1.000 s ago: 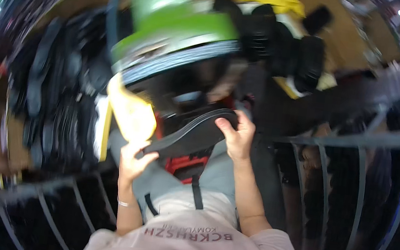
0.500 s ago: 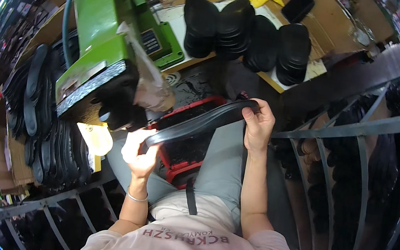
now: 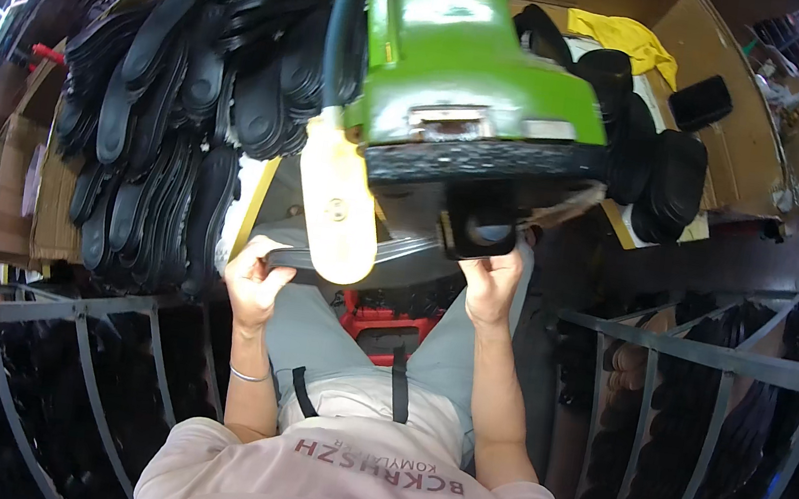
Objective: Operating a specialized machine to press and shape components of black sandals in a factory environment.
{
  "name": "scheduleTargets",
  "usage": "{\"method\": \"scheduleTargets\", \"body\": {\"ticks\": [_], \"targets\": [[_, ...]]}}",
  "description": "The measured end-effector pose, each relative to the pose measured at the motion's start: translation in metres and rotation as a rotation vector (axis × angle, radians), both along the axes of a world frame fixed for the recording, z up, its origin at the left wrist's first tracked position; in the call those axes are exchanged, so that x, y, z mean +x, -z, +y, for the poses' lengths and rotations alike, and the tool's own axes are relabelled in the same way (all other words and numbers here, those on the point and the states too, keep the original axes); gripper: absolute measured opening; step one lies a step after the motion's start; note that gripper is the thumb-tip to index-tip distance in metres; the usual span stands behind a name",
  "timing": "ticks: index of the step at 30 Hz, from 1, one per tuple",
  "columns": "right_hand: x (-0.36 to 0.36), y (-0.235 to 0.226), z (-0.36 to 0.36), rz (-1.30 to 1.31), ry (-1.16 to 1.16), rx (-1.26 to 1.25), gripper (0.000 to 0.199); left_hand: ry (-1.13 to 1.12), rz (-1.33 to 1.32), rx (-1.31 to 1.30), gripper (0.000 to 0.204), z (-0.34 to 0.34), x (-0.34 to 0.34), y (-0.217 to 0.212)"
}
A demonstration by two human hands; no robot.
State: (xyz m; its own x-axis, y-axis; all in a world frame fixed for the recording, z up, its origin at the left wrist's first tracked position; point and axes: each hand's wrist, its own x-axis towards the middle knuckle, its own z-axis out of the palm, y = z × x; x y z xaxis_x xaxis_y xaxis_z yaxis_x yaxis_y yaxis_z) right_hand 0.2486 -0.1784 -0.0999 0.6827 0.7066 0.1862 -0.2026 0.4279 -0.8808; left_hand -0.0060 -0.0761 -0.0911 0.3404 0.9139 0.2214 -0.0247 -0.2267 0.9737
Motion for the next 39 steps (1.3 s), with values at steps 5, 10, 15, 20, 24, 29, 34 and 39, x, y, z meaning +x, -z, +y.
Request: {"method": "scheduleTargets", "body": {"ticks": [5,10,15,20,24,29,34,39], "targets": [[-0.006,0.005,-0.006,-0.204,-0.176,-0.066,0.022,-0.104,0.124,0.356,0.037,-0.002,-0.029,0.002],[0.003,0.014,-0.008,-0.224,-0.128,-0.009,0.028,-0.151,0.105,0.584,0.042,-0.005,-0.015,-0.008],[0.028,0.025,-0.022,-0.299,-0.003,-0.020,0.026,-0.095,0.147,0.618,0.040,0.000,0.009,-0.010],[0.050,0.001,-0.027,-0.163,0.149,-0.147,0.018,0.132,0.037,0.278,0.021,-0.013,0.049,-0.001],[0.110,-0.010,-0.045,-0.284,0.376,-0.202,0.019,0.420,-0.349,-0.584,0.018,-0.055,0.102,0.022],[0.195,-0.066,-0.077,-0.652,0.829,-0.310,0.016,0.460,-0.484,-0.852,0.016,-0.090,0.218,-0.015],[0.251,-0.054,-0.076,-1.478,0.727,-0.824,0.045,0.361,-0.642,-0.736,0.021,-0.089,0.352,-0.019],[0.268,-0.036,-0.081,-1.684,0.777,-0.934,0.049,0.346,-0.552,-0.687,0.026,-0.083,0.421,0.008]]}}
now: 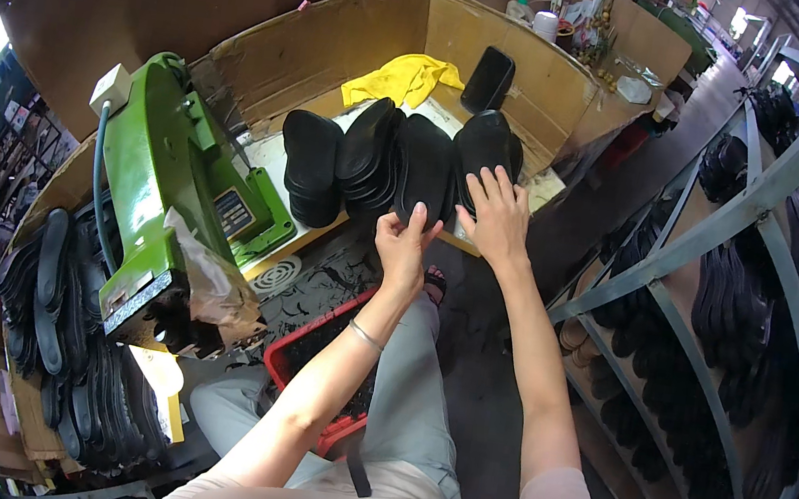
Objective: Operating a specialized machine to press and shape components of black sandals in a factory environment.
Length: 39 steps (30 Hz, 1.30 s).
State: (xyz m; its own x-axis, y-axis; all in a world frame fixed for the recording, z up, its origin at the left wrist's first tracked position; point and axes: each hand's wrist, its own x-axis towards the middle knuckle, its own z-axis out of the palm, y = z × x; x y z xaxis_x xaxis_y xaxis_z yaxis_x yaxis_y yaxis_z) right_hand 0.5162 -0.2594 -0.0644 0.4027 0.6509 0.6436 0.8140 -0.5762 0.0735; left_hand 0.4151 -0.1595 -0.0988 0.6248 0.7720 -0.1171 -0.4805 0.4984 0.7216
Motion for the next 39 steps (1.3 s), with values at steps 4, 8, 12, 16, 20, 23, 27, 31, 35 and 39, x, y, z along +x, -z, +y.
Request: {"method": "scheduleTargets", "body": {"ticks": [4,8,12,16,20,23,27,31,35,39], "targets": [[0.004,-0.001,0.007,0.006,0.008,0.026,0.048,0.105,0.082,0.085,0.028,0.013,0.011,0.006],[-0.007,-0.005,0.042,-0.035,-0.028,0.043,0.044,0.193,0.196,0.099,0.042,0.035,-0.023,0.018],[-0.003,-0.014,0.023,-0.040,0.025,0.046,0.045,0.271,0.170,-0.122,0.038,0.024,-0.087,0.034],[-0.005,0.000,0.025,-0.081,0.113,-0.125,0.049,-0.807,0.672,0.826,0.033,0.086,-0.201,0.117],[-0.046,-0.008,0.019,-0.170,0.081,0.063,0.044,-1.041,1.054,1.028,0.054,0.165,-0.324,0.039],[-0.083,0.003,0.027,0.027,-0.050,0.114,0.033,-1.071,1.395,0.967,0.064,0.207,-0.366,0.011],[-0.133,0.041,0.043,0.272,-0.183,0.127,0.030,-0.993,1.356,0.994,0.057,0.229,-0.385,0.029],[-0.218,0.074,0.055,0.975,-0.417,0.149,0.028,-1.044,0.913,1.069,0.042,0.170,-0.435,-0.020],[-0.297,0.082,0.063,2.327,-0.796,0.309,0.046,-0.615,0.656,1.082,0.054,0.096,-0.481,-0.046],[-0.295,0.091,0.059,2.749,-0.693,0.554,0.040,-0.163,0.134,0.756,0.072,0.069,-0.462,-0.011]]}}
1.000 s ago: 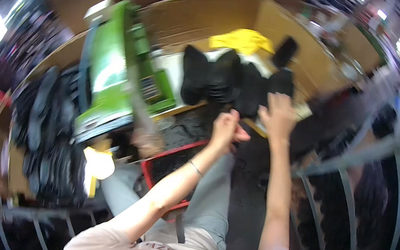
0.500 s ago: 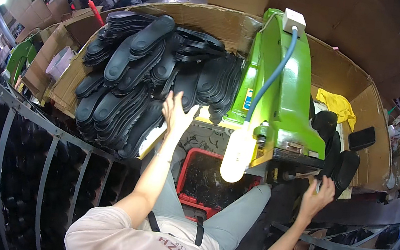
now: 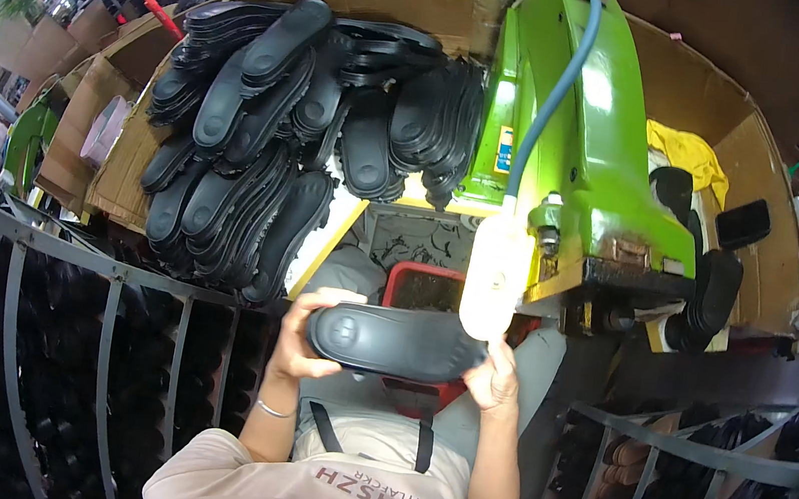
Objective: Operating a specialized machine to press and shape components of black sandals in a factory environment.
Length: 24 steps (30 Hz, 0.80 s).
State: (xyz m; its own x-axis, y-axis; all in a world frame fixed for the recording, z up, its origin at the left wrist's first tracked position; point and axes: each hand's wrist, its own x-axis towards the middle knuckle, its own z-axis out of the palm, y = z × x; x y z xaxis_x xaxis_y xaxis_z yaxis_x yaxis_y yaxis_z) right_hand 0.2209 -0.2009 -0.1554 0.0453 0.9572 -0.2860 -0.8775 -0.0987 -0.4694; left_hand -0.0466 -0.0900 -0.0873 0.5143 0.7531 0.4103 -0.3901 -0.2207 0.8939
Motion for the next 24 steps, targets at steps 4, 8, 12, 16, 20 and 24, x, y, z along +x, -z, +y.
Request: {"method": "scheduleTargets", "body": {"ticks": [4,8,12,16,20,24], "targets": [[0.002,-0.014,-0.043,-0.320,0.246,-0.171,0.032,0.021,-0.200,-0.583,0.061,-0.032,0.072,0.008],[-0.009,0.014,-0.106,-0.496,0.137,-0.195,0.039,0.067,0.351,-0.443,0.026,-0.047,0.126,0.009],[-0.041,0.004,-0.114,-0.561,0.095,-0.231,0.042,-0.016,0.585,-0.052,0.022,-0.045,0.169,0.001],[-0.041,0.003,-0.109,-0.577,0.075,-0.250,0.042,-0.169,0.546,0.100,0.022,-0.031,0.174,0.001],[-0.024,-0.006,-0.138,-0.399,0.141,-0.212,0.056,-0.213,0.453,-0.053,0.010,-0.047,0.170,0.017],[0.024,-0.029,-0.152,-0.542,0.460,-0.299,0.055,-0.094,0.604,-0.056,0.018,-0.048,0.161,-0.004]]}}
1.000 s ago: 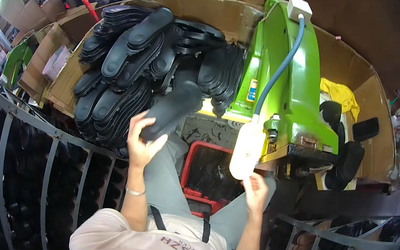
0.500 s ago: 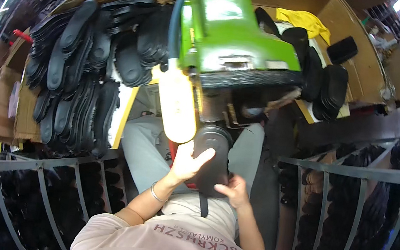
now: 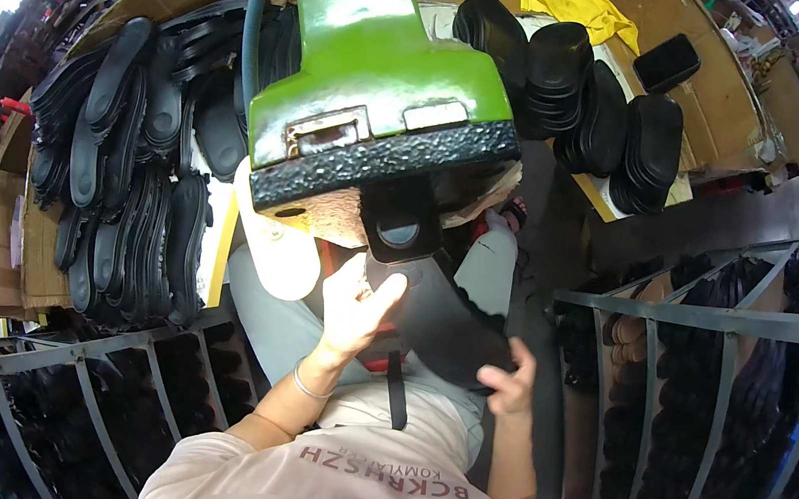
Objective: Operating a specialized machine to press and shape components of black sandals in a factory environment.
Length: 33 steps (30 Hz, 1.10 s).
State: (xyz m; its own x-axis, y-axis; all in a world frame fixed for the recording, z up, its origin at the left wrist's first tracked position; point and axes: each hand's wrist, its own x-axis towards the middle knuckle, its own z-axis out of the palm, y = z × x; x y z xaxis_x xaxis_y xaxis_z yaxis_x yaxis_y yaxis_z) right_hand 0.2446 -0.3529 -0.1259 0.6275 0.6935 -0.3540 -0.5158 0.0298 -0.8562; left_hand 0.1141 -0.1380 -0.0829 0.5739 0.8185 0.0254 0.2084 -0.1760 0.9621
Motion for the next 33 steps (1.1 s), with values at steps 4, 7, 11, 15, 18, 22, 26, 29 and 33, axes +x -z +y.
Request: {"method": "scheduleTargets", "body": {"ticks": [4,7,11,15,18,22,26,29,33], "targets": [[0.060,-0.025,0.032,-0.058,0.211,0.099,0.047,-0.060,-0.084,0.036,0.019,0.004,0.010,0.016],[0.099,-0.042,0.066,-0.120,0.228,0.202,0.036,-0.043,-0.118,0.048,0.018,0.011,0.011,0.005],[0.110,-0.066,0.122,-0.153,0.054,0.261,0.036,-0.039,-0.220,0.029,0.017,0.022,0.001,-0.004],[0.100,-0.042,0.143,-0.017,0.078,0.349,0.048,0.009,-0.399,-0.186,0.027,0.044,-0.034,0.005],[0.074,-0.022,0.148,-0.056,0.009,0.398,0.044,-0.043,-0.399,-0.244,0.028,0.053,-0.060,0.002],[0.039,-0.013,0.150,-0.118,-0.041,0.378,0.047,-0.123,-0.376,-0.407,0.027,0.053,-0.096,0.006],[0.019,-0.025,0.158,-0.454,0.025,0.240,0.057,-0.151,-0.317,-0.299,0.026,0.044,-0.116,0.016],[0.078,0.005,0.139,-0.431,0.045,0.298,0.037,-0.120,-0.237,-0.206,0.026,0.028,-0.085,0.010],[0.127,-0.025,0.148,-0.316,0.178,0.388,0.030,-0.058,-0.245,0.207,0.026,0.019,-0.016,-0.007]]}}
